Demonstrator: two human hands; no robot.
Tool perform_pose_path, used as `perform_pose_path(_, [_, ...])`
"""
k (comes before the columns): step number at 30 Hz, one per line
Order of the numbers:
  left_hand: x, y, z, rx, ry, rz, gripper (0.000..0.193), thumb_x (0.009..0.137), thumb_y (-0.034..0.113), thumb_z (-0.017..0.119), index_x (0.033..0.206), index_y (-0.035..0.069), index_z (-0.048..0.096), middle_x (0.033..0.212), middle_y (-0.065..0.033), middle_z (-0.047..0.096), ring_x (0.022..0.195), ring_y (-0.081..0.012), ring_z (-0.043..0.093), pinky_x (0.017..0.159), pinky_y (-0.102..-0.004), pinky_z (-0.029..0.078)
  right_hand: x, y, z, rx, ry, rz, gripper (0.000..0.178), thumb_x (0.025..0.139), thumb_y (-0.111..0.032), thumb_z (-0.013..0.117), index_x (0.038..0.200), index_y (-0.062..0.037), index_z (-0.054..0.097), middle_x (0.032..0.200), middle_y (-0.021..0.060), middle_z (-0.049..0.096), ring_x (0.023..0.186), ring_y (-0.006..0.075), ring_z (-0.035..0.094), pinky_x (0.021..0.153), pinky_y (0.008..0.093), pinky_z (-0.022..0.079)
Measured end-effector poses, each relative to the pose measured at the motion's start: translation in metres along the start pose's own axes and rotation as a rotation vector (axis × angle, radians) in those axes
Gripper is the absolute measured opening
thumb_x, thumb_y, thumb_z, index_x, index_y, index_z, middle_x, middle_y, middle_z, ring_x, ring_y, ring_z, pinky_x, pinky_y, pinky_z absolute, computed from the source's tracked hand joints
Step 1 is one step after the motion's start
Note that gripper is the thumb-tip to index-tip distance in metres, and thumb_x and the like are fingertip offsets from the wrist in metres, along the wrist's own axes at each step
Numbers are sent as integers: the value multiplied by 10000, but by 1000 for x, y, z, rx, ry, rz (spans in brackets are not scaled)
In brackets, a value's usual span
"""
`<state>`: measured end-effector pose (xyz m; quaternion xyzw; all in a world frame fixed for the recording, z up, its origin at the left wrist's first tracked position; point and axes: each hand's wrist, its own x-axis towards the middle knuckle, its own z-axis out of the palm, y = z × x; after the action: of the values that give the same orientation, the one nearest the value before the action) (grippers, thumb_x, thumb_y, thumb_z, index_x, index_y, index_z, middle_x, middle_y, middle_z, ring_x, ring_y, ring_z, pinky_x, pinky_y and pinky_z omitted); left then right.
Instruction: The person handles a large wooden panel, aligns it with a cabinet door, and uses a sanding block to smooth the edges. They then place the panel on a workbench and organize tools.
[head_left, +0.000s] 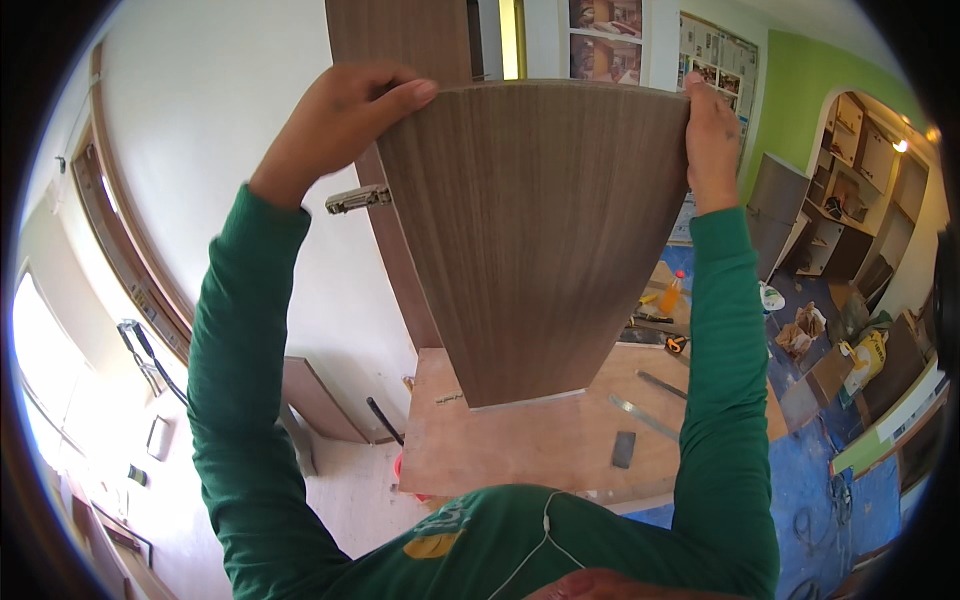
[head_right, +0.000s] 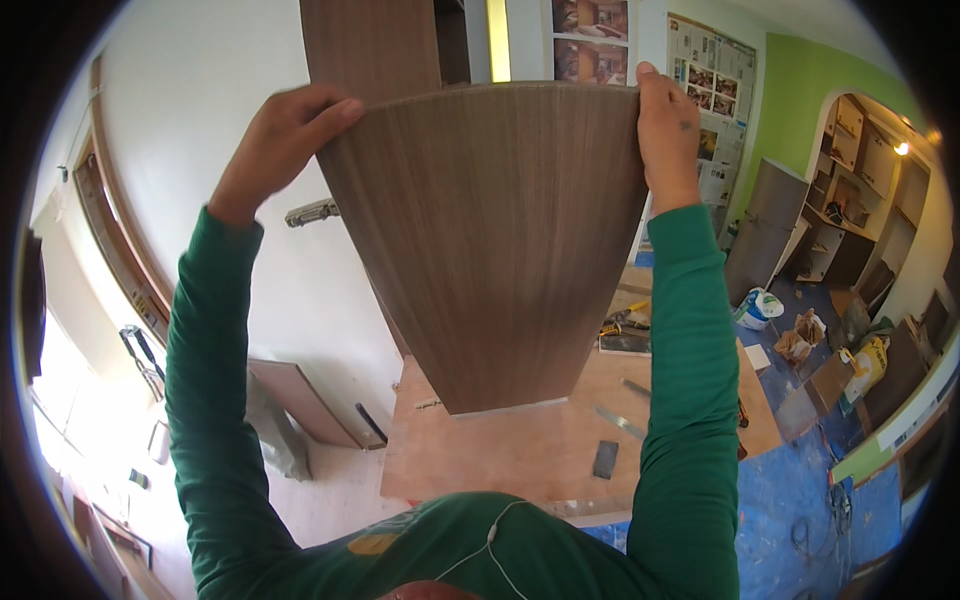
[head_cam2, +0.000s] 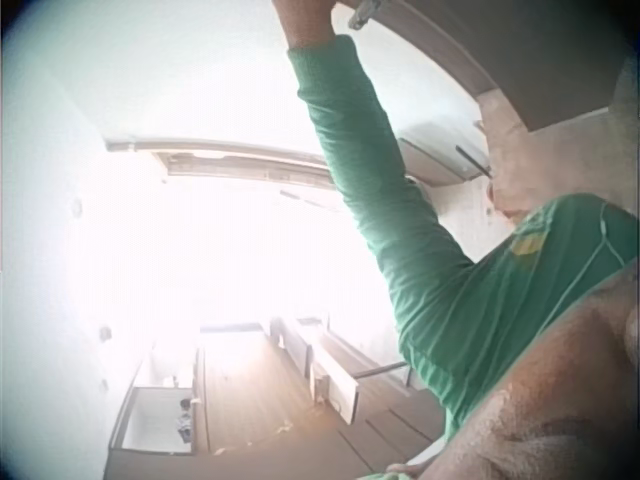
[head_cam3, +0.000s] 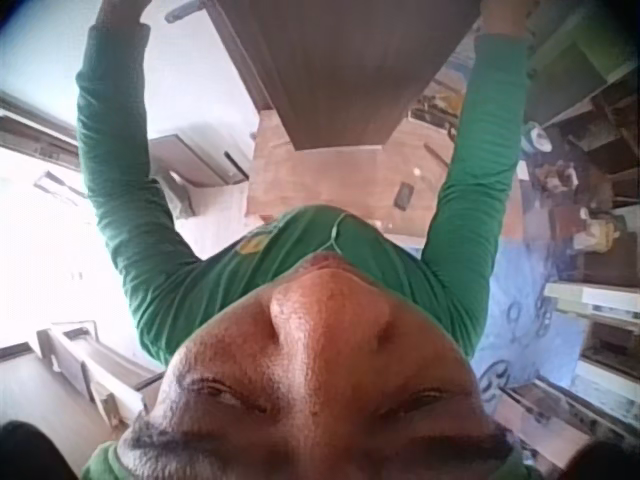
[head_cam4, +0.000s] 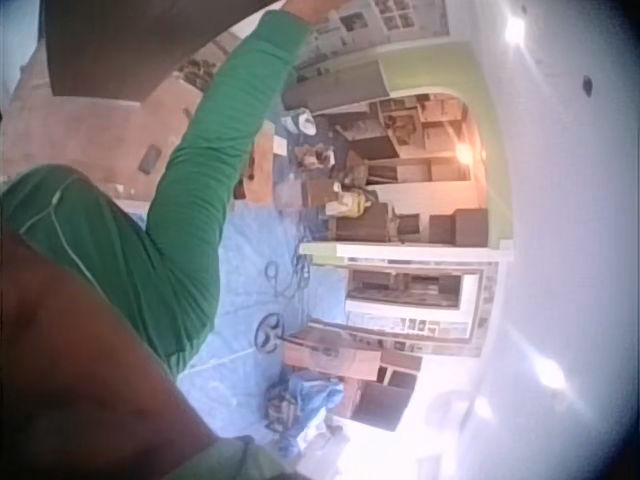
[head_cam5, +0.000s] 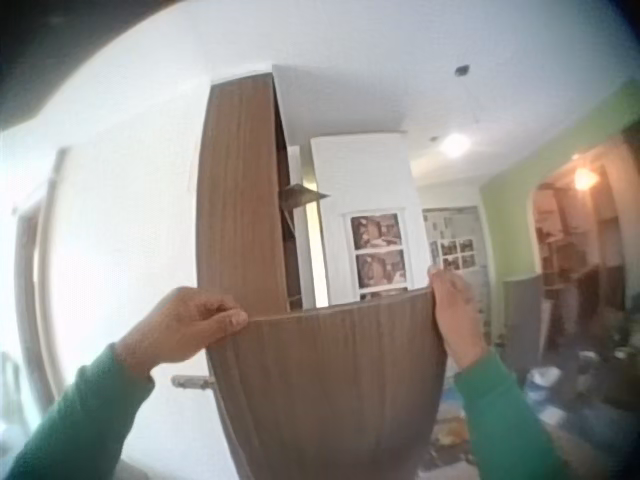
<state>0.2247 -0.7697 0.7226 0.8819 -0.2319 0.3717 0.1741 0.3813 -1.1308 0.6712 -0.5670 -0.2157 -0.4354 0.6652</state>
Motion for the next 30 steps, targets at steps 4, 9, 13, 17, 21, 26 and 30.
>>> perform_pose_path(4, [39,50,4,241,-275,17,427,988,343,675,1226,-10,706,1123,-196,729,1062,-295,682,961,-423,517,2,2,-6,-73,32,-74,443,1021,-380,606,1070,47,714,987,142,705,910,222,594,861,353,465])
perform_pose_path(9, [68,74,44,281,-266,294,392,1030,261,507,1153,-46,716,1189,-257,700,1117,-419,653,1013,-478,487,4,-2,-9,-149,70,-51,425,1025,-350,568,1071,46,715,1118,196,726,1008,293,634,916,391,466])
perform_pose_path(13, [53,61,33,256,-144,384,393,1028,269,507,1135,-38,728,1166,-247,714,1099,-420,664,998,-484,496,19,21,-5,-24,39,-152,404,1021,-323,566,1131,32,724,1240,179,713,1165,283,635,1014,362,445])
perform_pose_path(17, [12,61,-5,233,-219,48,445,1035,388,574,1095,-19,742,1013,-179,744,963,-312,702,883,-420,546,7,4,-3,-7,74,11,418,1013,-304,564,1270,-7,707,1371,145,663,1253,253,600,1085,347,418])
perform_pose_path(21, [-11,37,-25,100,-190,-141,469,1027,465,626,1014,13,751,881,-101,742,850,-192,708,777,-346,571,10,3,-9,-38,82,23,456,1004,-313,577,1330,-11,678,1396,138,645,1269,253,588,1089,344,418])
perform_pose_path(26, [-27,-18,-20,-143,-63,-149,360,1038,391,642,967,54,748,848,-79,736,817,-165,706,767,-290,576,7,-4,0,-59,86,126,501,998,-326,593,1373,3,642,1404,158,630,1271,250,587,1077,332,428])
perform_pose_path(30, [-37,-36,-10,-233,1,-39,338,1037,366,650,983,47,745,873,-69,742,842,-164,708,789,-298,579,-5,-9,10,-64,165,114,504,996,-327,612,1352,27,641,1386,168,632,1214,262,624,1046,339,459])
